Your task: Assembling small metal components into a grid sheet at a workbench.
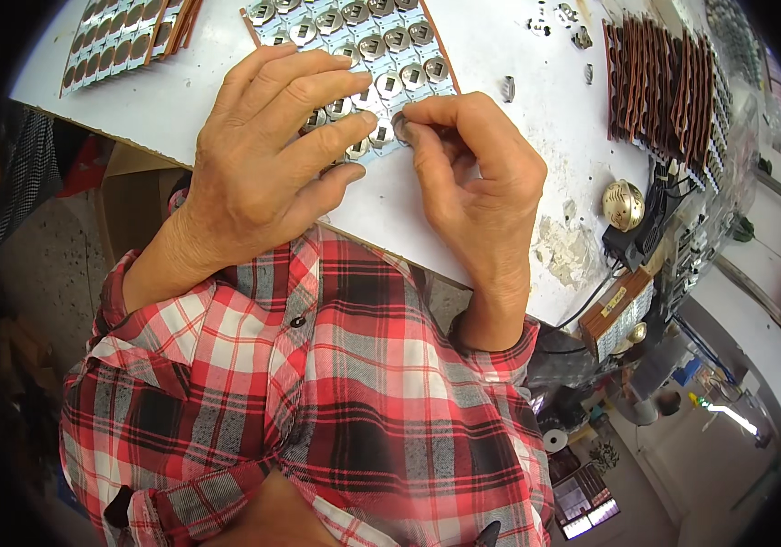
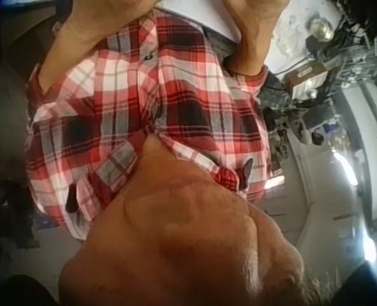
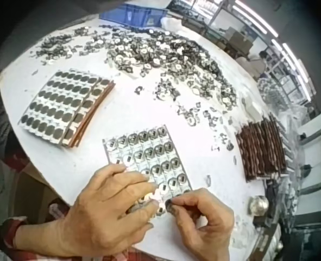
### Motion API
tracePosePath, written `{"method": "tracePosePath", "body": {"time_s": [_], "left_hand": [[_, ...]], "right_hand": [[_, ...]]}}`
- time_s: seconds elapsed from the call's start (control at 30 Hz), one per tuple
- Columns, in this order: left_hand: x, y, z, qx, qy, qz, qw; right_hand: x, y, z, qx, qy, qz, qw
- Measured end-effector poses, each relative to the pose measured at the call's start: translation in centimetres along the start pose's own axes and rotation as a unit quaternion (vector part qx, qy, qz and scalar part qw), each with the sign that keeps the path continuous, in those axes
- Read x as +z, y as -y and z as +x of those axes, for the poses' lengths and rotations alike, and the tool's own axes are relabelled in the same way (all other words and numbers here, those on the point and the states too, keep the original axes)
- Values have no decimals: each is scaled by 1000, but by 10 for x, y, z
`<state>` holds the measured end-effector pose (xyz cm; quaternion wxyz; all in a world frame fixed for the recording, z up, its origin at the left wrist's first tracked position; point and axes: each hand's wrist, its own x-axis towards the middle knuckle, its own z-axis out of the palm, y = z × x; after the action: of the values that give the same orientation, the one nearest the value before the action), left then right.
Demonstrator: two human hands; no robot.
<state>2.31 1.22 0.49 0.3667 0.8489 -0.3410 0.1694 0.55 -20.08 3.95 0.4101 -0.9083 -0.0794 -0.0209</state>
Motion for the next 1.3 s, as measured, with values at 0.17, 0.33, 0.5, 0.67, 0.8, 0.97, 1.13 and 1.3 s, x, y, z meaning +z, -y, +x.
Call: {"method": "tracePosePath", "body": {"time_s": [0.17,0.33,0.5,0.67,0.8,0.97,1.13,1.3], "left_hand": [[0,1,1,-6,7,-4,1000],[-1,0,1,-16,12,-12,1000],[-2,0,2,-19,18,-19,999],[-1,-1,1,-26,14,-16,999],[-2,-1,1,-20,17,-17,1000],[-2,-1,2,-26,19,-24,999],[-3,0,2,-25,5,-24,999],[-3,1,0,-10,0,-21,1000]], "right_hand": [[2,-3,4,2,-3,14,1000],[4,-8,7,15,-5,76,997],[-5,-9,10,13,24,106,994],[-7,-3,8,40,59,74,995],[-7,-4,6,28,53,83,995],[-6,-5,7,38,49,77,995],[8,-4,-5,28,-75,60,995],[-4,-28,4,70,-233,-57,968]]}}
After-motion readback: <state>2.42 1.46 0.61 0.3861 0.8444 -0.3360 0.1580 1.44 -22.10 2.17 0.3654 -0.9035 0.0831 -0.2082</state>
